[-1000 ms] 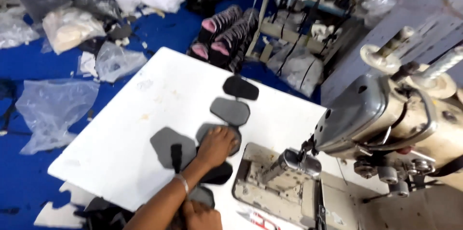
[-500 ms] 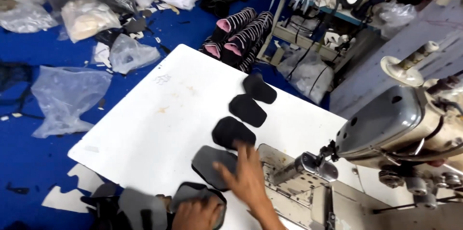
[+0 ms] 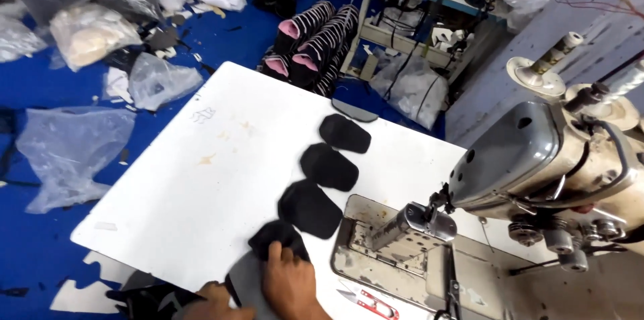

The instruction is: The person organizes and counts foam shoe upper components on a white workbench.

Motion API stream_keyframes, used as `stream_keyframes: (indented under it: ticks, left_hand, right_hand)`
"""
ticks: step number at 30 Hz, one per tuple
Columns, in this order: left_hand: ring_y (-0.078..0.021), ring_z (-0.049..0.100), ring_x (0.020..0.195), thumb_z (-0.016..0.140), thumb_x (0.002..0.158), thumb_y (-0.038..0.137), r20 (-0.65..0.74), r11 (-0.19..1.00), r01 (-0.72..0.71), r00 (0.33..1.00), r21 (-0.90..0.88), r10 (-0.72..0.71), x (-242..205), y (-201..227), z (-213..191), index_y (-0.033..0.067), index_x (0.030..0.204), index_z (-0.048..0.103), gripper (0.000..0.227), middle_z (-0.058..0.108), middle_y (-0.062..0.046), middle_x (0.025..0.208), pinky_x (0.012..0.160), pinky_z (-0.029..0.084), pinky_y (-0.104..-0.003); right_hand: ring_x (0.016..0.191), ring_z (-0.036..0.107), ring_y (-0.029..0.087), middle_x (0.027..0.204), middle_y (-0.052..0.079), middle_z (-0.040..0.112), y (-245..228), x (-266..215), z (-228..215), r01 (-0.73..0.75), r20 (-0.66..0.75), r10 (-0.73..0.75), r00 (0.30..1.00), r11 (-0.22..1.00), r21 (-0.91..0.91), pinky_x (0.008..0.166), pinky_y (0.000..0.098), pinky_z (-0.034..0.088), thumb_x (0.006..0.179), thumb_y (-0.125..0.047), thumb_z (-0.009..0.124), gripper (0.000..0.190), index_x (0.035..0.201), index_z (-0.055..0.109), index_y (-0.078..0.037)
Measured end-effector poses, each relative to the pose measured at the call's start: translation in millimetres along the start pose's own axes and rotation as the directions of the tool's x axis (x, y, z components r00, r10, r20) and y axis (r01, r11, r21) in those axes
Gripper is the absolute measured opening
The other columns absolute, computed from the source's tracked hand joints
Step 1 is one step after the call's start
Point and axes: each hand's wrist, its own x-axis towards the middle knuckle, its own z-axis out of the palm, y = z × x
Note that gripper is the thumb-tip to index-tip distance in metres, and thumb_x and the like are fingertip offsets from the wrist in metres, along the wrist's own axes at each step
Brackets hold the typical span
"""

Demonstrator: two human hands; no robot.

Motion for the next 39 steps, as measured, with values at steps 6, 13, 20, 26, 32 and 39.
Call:
stream_keyframes:
  ticks: [6,13,20,26,32,39]
  left_hand:
    - [-0.0319,0.07,0.074,0.071,0.091,0.041,-0.428,1.0,0.019,0.904,-0.018,-0.025,86,154,-207,0.0098,0.1,0.066,0.033,0.071,-0.011,0.081,0.064,0.056,-0.044]
    - [-0.0358,0.061,0.094,0.072,0.088,0.04,-0.55,0.937,-0.021,0.805,0.348,0.223,206,102,-115,0.0056,0.105,0.065,0.039,0.065,-0.016,0.101,0.076,0.051,-0.046]
    - [-0.0314,0.07,0.077,0.065,0.1,0.035,-0.499,0.967,0.03,0.86,0.253,0.104,154,93,-75,0.0054,0.094,0.06,0.03,0.069,-0.013,0.088,0.062,0.056,-0.044]
    - [-0.0343,0.071,0.073,0.064,0.098,0.03,-0.446,1.0,0.029,0.895,-0.011,-0.031,102,109,-62,0.0056,0.082,0.061,0.029,0.072,-0.014,0.077,0.059,0.055,-0.046]
    - [-0.0353,0.07,0.066,0.065,0.097,0.034,-0.466,0.99,0.132,0.88,0.055,-0.091,76,117,-42,0.0078,0.083,0.063,0.03,0.071,-0.015,0.073,0.056,0.055,-0.047]
    - [-0.0324,0.069,0.06,0.07,0.096,0.035,-0.413,0.993,0.113,0.907,0.034,-0.089,24,114,2,0.0071,0.076,0.058,0.036,0.064,-0.014,0.065,0.05,0.056,-0.045]
  right_hand:
    - [0.055,0.071,0.033,0.076,0.018,0.068,-8,-28,48,0.039,-0.048,-0.04,0.998,0.999,-0.019,0.044,0.0458,0.055,0.082,-0.024,0.069,0.028,0.099,0.059,-0.004]
    - [0.04,0.067,0.027,0.057,0.011,0.062,9,-76,106,0.009,-0.243,-0.032,0.969,0.995,-0.098,0.029,0.0466,0.049,0.088,-0.032,0.072,0.024,0.08,0.064,-0.011]
    - [0.064,0.074,0.029,0.079,0.014,0.073,58,-85,57,0.262,0.038,-0.276,0.96,0.94,0.219,0.051,0.0421,0.057,0.091,-0.022,0.07,0.026,0.11,0.075,-0.007]
    - [0.081,0.077,0.027,0.091,0.013,0.076,21,-20,-135,-0.155,0.266,-0.009,0.964,0.792,0.591,0.072,0.0361,0.059,0.089,-0.021,0.074,0.021,0.104,0.073,-0.007]
    - [0.077,0.069,0.034,0.091,0.016,0.07,43,35,-129,-0.307,-0.019,0.332,0.943,0.892,0.333,0.07,0.0459,0.054,0.091,-0.027,0.07,0.026,0.105,0.07,-0.005]
    - [0.104,0.061,0.043,0.112,0.024,0.063,63,44,-97,-0.2,-0.243,0.241,0.94,0.963,0.18,0.089,0.0509,0.05,0.097,-0.028,0.064,0.034,0.114,0.068,0.001]
